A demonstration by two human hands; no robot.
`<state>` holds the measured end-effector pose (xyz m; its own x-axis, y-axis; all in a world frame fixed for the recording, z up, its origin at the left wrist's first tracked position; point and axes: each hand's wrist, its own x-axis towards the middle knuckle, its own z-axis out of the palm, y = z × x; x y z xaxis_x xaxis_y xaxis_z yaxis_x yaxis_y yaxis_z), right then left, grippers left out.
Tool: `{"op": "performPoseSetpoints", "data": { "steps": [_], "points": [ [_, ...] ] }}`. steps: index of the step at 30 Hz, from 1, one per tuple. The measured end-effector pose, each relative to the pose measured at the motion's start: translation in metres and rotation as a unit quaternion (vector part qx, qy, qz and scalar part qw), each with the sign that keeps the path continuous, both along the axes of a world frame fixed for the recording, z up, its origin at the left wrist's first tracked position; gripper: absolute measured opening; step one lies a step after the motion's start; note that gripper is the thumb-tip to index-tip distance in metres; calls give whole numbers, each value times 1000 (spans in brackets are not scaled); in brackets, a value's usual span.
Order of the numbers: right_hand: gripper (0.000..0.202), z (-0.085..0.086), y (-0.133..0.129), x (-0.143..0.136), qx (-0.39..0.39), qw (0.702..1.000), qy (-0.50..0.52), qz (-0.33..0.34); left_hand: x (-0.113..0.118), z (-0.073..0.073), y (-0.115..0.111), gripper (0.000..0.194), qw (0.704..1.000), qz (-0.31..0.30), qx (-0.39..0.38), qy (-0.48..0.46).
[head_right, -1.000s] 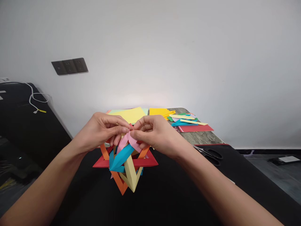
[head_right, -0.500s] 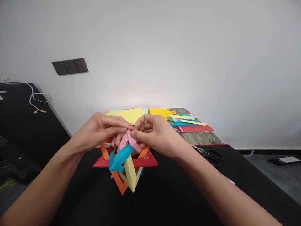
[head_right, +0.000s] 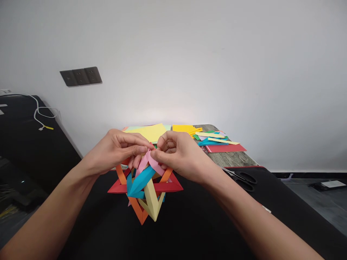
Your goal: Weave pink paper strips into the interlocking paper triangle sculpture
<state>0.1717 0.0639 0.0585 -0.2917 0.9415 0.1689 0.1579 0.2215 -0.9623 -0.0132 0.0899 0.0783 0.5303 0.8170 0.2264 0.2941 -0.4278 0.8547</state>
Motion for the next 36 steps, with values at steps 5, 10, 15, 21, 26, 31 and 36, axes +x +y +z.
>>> {"op": "performPoseSetpoints", "data": {
  "steps": [5,10,15,21,26,31,36],
  "points": [
    [30,-1,2,1,3,1000,5,7,2,-1,1,12,1000,15,1,0],
    [32,-2,1,-2,5,1000,23,-7,4,1,-1,11,1000,24,-6,1],
    [33,-2,0,-2,11,1000,17,-11,4,0,-1,11,1000,27,-4,-1],
    [33,-1,0,-2,4,1000,-1,-25,5,-2,-2,10,999,44,1,-2],
    [33,-2,0,-2,18,1000,13,-22,4,-2,-2,11,999,45,2,-3],
    [32,-3,1,-2,22,999,4,-28,4,-3,-1,10,999,34,2,-5],
    [32,-2,0,-3,18,999,0,-37,5,-4,0,10,999,34,0,-9]
  ]
}}
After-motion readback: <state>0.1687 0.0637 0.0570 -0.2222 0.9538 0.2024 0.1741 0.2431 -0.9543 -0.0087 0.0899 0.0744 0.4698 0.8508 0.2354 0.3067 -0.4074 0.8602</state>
